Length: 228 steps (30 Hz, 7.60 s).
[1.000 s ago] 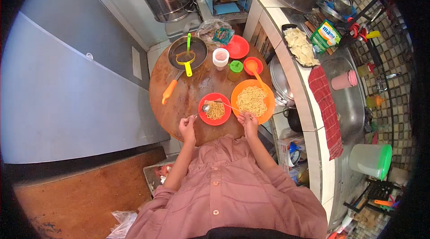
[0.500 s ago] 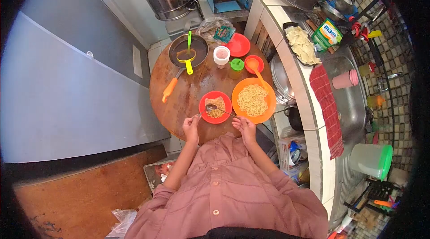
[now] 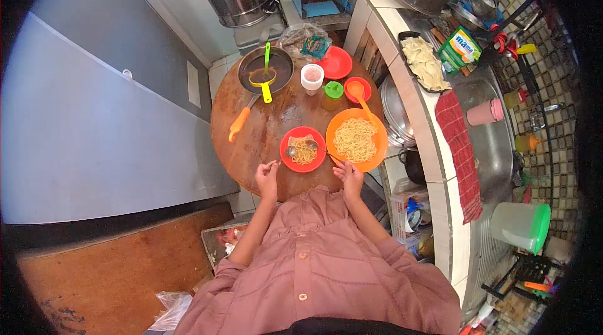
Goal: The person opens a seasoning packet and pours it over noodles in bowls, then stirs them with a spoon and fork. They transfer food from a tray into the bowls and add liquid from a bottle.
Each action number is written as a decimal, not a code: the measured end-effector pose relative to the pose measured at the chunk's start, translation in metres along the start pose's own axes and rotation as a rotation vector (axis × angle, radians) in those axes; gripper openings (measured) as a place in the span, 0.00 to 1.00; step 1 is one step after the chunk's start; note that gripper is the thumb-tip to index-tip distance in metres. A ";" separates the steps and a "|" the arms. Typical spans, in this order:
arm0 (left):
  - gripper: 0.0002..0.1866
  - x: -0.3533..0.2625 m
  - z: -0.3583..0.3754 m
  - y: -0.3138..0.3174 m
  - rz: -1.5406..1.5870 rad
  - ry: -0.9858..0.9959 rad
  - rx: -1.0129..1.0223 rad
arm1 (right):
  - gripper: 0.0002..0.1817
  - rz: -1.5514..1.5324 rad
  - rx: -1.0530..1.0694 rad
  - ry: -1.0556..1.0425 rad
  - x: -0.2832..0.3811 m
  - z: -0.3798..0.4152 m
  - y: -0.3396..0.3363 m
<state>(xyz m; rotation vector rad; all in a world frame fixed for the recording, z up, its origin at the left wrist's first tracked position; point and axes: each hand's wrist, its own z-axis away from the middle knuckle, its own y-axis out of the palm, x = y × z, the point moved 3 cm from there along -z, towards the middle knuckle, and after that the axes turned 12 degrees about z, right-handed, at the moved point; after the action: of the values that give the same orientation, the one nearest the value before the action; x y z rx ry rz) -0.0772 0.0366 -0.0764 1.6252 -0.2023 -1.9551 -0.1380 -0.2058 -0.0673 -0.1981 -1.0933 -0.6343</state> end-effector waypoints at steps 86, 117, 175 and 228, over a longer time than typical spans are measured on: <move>0.06 -0.001 0.000 -0.005 0.212 -0.177 -0.089 | 0.20 -0.271 -0.406 -0.086 -0.003 -0.040 -0.127; 0.05 0.012 0.008 -0.017 0.434 -0.509 -0.061 | 0.12 0.370 1.460 -0.855 0.222 0.231 0.233; 0.33 0.067 -0.001 0.007 0.147 -0.777 0.072 | 0.10 1.176 -0.553 -0.260 0.027 -0.023 -0.030; 0.28 -0.047 -0.124 -0.096 0.182 -0.500 -0.050 | 0.31 1.330 -0.154 -0.310 0.017 0.024 -0.042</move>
<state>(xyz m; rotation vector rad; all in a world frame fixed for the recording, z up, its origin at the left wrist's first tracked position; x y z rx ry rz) 0.0112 0.1700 -0.1120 1.0209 -0.4727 -2.1665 -0.1754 -0.2355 -0.0479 -1.0692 -0.9522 0.5317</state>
